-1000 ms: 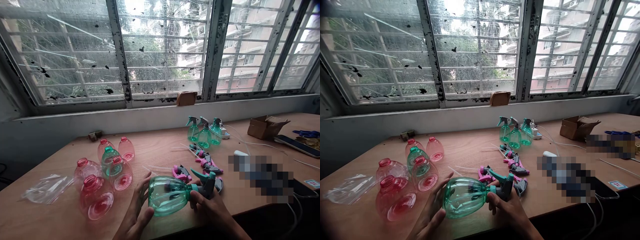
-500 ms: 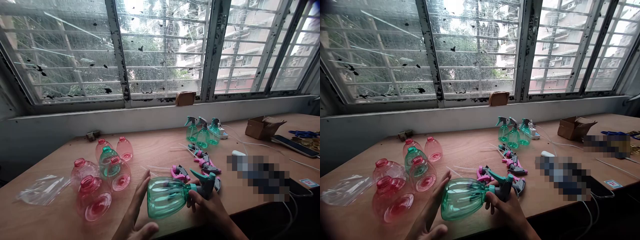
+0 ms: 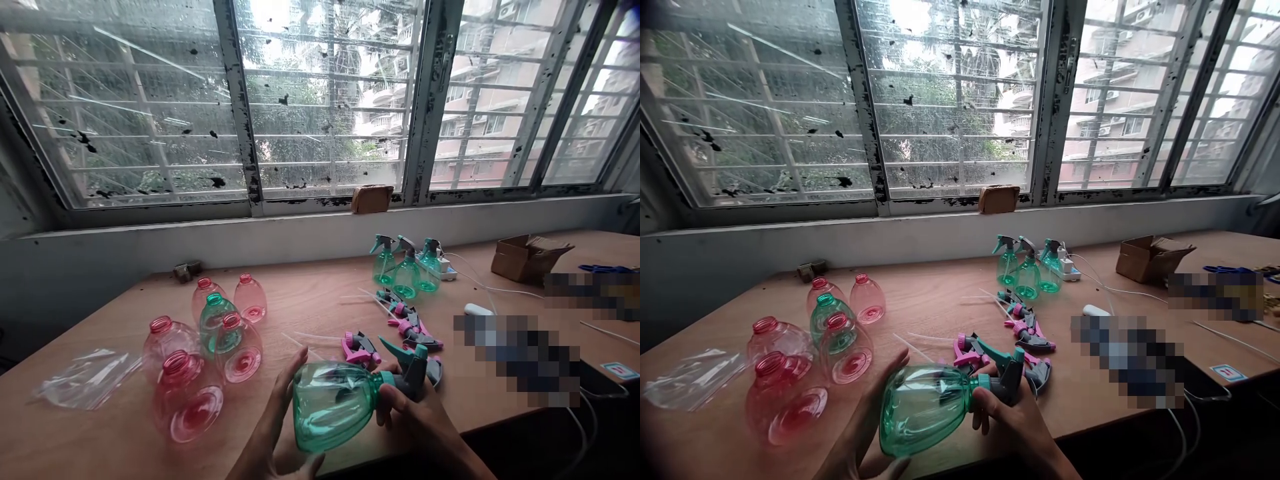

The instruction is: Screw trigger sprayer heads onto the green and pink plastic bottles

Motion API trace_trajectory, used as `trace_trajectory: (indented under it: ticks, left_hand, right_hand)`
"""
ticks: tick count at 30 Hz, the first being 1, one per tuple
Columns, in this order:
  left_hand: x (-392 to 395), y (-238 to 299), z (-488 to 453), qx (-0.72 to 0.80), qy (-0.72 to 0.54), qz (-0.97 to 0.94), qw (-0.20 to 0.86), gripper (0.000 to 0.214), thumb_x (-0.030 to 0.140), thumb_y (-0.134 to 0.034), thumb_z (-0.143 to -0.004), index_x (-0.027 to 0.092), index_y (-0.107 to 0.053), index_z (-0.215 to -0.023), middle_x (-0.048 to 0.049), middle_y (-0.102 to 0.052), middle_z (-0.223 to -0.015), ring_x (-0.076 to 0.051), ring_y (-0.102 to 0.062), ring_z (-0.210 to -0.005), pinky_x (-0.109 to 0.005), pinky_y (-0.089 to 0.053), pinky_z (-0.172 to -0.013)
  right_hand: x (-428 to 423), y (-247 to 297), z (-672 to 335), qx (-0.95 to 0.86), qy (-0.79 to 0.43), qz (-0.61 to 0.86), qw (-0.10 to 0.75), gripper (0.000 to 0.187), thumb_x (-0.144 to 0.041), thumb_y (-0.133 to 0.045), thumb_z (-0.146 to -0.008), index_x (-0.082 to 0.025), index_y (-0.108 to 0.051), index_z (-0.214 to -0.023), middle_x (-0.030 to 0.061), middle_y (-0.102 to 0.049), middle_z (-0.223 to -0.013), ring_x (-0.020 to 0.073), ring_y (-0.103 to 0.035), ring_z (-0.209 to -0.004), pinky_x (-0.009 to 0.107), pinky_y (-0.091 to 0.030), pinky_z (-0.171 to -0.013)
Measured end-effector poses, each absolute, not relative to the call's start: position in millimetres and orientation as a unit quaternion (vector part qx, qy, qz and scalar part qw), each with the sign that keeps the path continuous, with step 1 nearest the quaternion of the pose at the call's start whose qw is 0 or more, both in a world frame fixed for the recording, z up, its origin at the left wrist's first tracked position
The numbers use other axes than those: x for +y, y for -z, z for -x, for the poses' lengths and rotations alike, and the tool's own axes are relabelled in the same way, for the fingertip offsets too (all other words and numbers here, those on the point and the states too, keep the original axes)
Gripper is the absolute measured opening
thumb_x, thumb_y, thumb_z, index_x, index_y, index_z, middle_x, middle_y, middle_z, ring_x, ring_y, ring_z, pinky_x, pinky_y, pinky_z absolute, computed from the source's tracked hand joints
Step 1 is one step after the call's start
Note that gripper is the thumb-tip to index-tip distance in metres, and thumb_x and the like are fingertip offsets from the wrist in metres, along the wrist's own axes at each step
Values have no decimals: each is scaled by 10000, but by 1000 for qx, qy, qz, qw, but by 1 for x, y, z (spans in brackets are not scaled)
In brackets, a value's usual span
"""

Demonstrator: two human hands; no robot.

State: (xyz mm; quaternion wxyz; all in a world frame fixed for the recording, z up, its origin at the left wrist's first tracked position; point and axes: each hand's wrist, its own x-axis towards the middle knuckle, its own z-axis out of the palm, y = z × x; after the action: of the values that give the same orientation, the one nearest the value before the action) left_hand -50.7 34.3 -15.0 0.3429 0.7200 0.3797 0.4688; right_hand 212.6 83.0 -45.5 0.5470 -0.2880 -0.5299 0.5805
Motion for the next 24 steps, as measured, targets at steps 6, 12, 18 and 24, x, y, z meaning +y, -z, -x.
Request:
trace_trajectory:
  ticks: [6, 12, 18, 24]
  left_hand:
    - [40, 20, 53, 387, -431, -738, 345, 771, 314, -633, -933, 345, -248, -1601, -35, -221, -1729, -343, -137, -1591, -557, -32, -1285]
    - [39, 16, 51, 379, -452, -641, 491, 642, 536, -633, -960, 420, -369, -1534, -21, -442, -1643, -357, -434, -1482, -450, -429, -1191]
    - [37, 15, 53, 381, -473, -658, 445, 624, 438, -710, -945, 514, -419, -1491, 51, -380, -1673, -304, -357, -1529, -406, -368, -1234]
    - [39, 19, 54, 395, -444, -706, 385, 837, 398, -767, -904, 508, -266, -1566, 64, -263, -1719, -283, -146, -1594, -483, -72, -1302]
  right_hand:
    - [82, 44, -213, -529, -570, 291, 557, 376, -498, -836, -852, -156, -697, -923, 32, -726, -579, 195, -638, -489, 268, -493, -479]
    - [83, 47, -210, -511, -571, 290, 573, 389, -485, -859, -830, -146, -714, -957, 18, -703, -569, 189, -635, -494, 251, -490, -457]
    - [83, 50, -209, -509, -566, 288, 581, 354, -464, -854, -847, -157, -698, -930, 19, -716, -554, 184, -628, -474, 263, -502, -471]
    - [82, 46, -208, -509, -556, 295, 587, 378, -506, -837, -855, -168, -674, -903, 1, -707, -541, 172, -620, -475, 265, -503, -510]
